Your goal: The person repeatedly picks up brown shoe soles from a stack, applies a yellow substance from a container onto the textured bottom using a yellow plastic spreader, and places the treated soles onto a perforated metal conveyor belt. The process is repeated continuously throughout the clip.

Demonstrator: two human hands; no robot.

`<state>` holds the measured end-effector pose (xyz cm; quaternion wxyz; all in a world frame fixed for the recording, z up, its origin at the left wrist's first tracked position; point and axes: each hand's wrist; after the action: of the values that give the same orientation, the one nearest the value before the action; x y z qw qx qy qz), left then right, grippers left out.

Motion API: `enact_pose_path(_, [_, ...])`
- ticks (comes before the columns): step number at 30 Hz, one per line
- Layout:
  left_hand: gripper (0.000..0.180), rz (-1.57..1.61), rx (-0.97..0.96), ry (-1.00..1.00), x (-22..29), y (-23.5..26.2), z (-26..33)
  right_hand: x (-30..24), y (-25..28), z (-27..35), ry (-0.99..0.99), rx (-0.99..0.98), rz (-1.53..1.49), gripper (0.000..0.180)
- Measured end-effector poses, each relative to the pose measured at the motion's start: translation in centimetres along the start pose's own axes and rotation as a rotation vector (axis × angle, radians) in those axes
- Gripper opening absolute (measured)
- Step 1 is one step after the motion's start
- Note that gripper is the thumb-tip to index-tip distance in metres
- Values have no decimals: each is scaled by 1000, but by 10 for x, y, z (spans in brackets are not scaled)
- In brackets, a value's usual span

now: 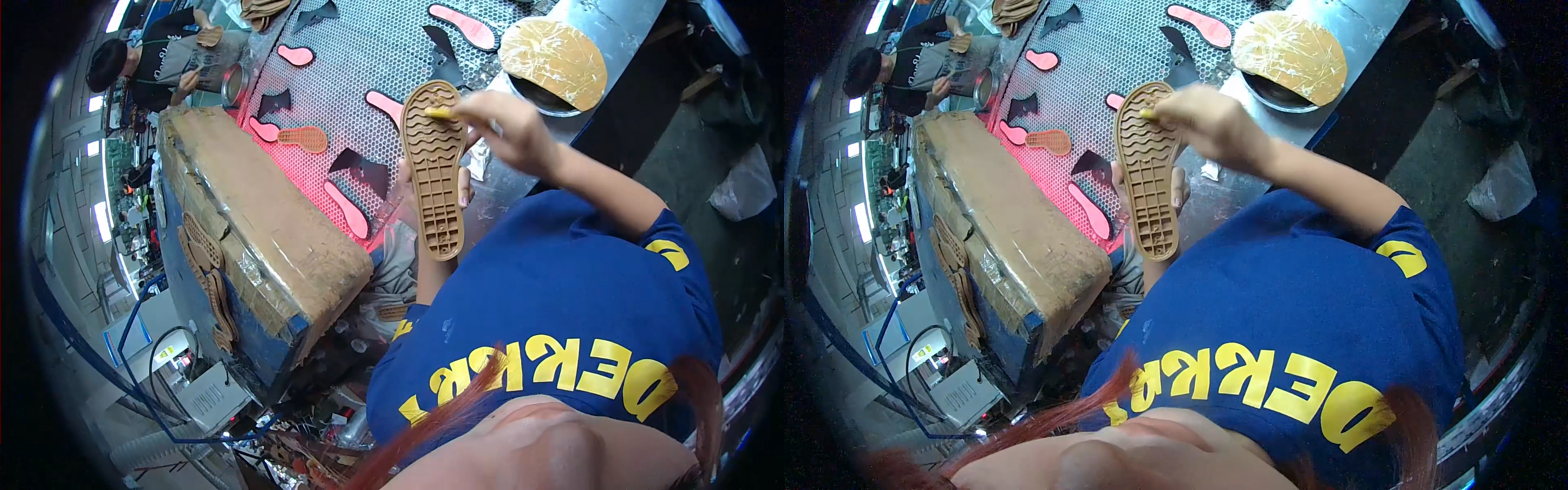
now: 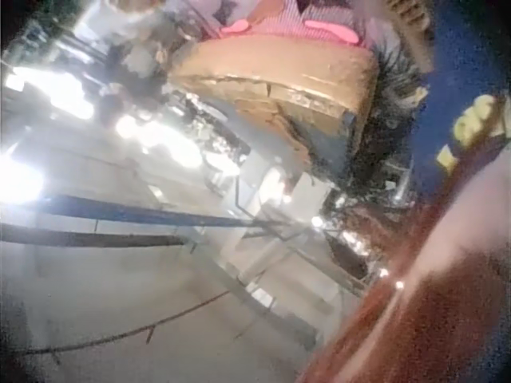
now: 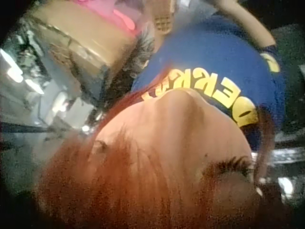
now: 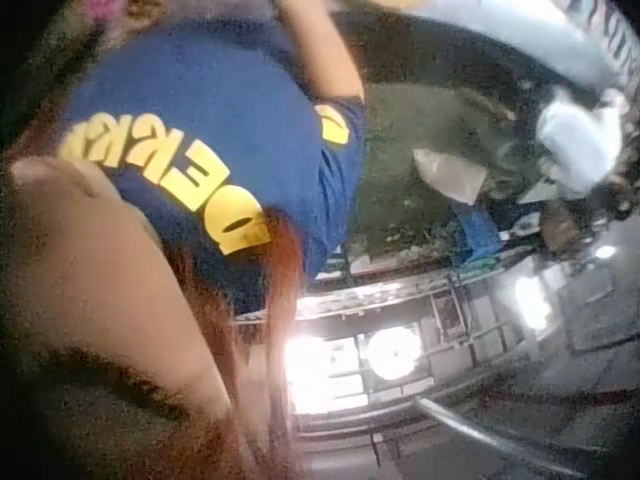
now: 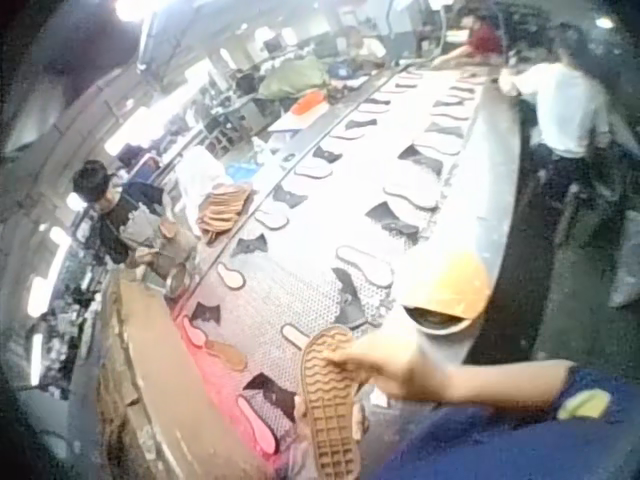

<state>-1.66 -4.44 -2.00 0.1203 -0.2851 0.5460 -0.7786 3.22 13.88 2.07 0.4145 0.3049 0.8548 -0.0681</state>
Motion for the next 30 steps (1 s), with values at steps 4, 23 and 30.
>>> enact_pose_path(4, [74,20,118,-52,-4,-3,-2,-24,-3,19,62,-177,-67,22])
enact_pose_path(23, [76,267,125,-24,-7,22,-24,-23,-5,32,-71,-274,-100,20])
enact_pose_path(30, [80,211,449,-82,-11,-27,-27,-3,0,25,-548,-382,-264,17])
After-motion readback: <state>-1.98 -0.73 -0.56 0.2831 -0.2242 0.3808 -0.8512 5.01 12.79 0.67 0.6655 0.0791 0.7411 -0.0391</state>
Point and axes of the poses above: each hand's wrist, its own z-axis away from the middle knuckle, its own y-axis out of the back of the hand, x = y × z, and after that the axes turned 9 degrees about x, right-handed
